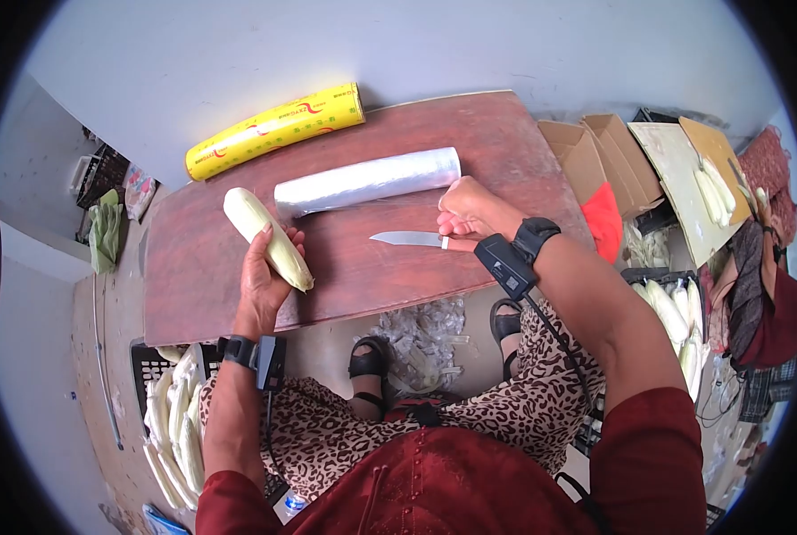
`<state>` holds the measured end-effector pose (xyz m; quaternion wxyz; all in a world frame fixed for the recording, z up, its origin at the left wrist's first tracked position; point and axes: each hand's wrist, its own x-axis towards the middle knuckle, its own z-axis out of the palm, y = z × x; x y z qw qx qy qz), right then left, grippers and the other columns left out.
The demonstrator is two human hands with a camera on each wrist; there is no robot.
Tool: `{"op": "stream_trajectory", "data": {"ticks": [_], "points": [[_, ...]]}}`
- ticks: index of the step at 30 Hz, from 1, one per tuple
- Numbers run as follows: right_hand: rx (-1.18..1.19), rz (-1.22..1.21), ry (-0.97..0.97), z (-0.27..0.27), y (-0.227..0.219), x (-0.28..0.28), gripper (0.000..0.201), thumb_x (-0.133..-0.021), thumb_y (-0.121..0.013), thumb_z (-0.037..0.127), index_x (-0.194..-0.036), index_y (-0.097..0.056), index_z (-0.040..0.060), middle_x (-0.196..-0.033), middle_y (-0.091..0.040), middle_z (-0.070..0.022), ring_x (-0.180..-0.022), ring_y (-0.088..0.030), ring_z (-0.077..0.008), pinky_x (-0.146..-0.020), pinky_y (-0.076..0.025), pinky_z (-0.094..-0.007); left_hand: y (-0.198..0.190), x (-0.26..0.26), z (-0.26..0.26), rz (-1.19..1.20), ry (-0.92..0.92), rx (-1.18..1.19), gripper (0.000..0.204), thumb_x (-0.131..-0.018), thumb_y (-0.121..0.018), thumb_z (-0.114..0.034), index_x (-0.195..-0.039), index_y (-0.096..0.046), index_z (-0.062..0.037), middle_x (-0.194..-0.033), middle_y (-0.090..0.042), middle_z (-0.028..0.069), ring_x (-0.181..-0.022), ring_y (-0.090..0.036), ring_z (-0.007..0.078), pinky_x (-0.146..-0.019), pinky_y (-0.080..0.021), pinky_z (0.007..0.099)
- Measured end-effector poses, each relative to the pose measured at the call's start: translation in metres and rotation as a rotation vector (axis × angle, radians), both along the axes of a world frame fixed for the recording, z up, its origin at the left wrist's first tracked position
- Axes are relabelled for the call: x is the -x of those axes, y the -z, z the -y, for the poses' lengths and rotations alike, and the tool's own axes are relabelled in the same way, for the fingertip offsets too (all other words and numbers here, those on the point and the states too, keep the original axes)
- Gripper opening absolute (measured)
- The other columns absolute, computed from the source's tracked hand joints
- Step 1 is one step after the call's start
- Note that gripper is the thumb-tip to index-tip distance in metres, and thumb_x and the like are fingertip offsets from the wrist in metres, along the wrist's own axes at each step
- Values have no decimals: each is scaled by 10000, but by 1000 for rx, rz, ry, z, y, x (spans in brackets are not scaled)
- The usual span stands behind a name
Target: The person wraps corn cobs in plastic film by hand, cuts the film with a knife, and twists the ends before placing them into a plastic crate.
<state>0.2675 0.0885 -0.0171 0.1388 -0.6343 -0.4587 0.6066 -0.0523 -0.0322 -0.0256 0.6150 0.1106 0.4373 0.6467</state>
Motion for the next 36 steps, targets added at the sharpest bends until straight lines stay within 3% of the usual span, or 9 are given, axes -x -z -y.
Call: {"op": "stream_trajectory", "data": {"ticks": [3,10,16,22,29,33,36], "points": [[-14,28,8,0,-1,1,211,-878,-528,51,-1044,-537,-80,-936,-648,-205,-613,-651,-196,-445,-478,-277,-5,-7,-5,50,59,-36,462,-845,-711,-264,-1188,-517,-25,-1113,-574,180,-1025,-601,332,-816,-532,413],[-23,60,-40,-1,-4,-1,195,-866,-541,47,-1015,-555,-77,-913,-655,-189,-628,-663,-197,-443,-474,-269,-3,-24,-20,1,149,-34,532,-833,-728,-272,-1274,-505,-75,-1146,-557,160,-1030,-595,313,-795,-531,407],[-43,88,-54,-2,-8,-4,221,-855,-551,44,-1038,-566,-80,-895,-651,-175,-628,-661,-188,-440,-471,-262,4,-22,-23,-109,145,-13,415,-836,-721,-249,-1171,-558,-67,-1070,-600,65,-991,-608,240,-766,-529,402],[-53,105,-68,-6,-8,-7,203,-857,-565,47,-1024,-567,-68,-856,-641,-152,-606,-647,-170,-435,-471,-243,3,-10,-7,-126,92,-19,354,-833,-709,-214,-1105,-558,-45,-1000,-589,68,-915,-605,206,-726,-532,380],[-62,157,-115,-6,-9,-8,186,-854,-563,41,-999,-564,-77,-846,-644,-154,-601,-650,-174,-427,-473,-249,5,3,1,-42,17,35,378,-834,-710,-223,-1120,-559,-29,-1035,-606,89,-970,-618,257,-784,-534,400],[-70,205,-154,-8,-8,-14,187,-856,-557,41,-992,-562,-86,-846,-648,-153,-609,-658,-174,-428,-479,-254,0,-8,-6,10,43,-5,426,-834,-715,-229,-1153,-533,-14,-1077,-587,139,-1047,-603,315,-837,-535,428],[-59,247,-158,-7,-12,-22,170,-855,-543,37,-978,-563,-78,-843,-649,-153,-613,-663,-179,-429,-481,-255,1,-16,-11,13,96,-21,432,-830,-723,-237,-1158,-536,-26,-1067,-587,132,-1045,-602,313,-843,-534,430]]}}
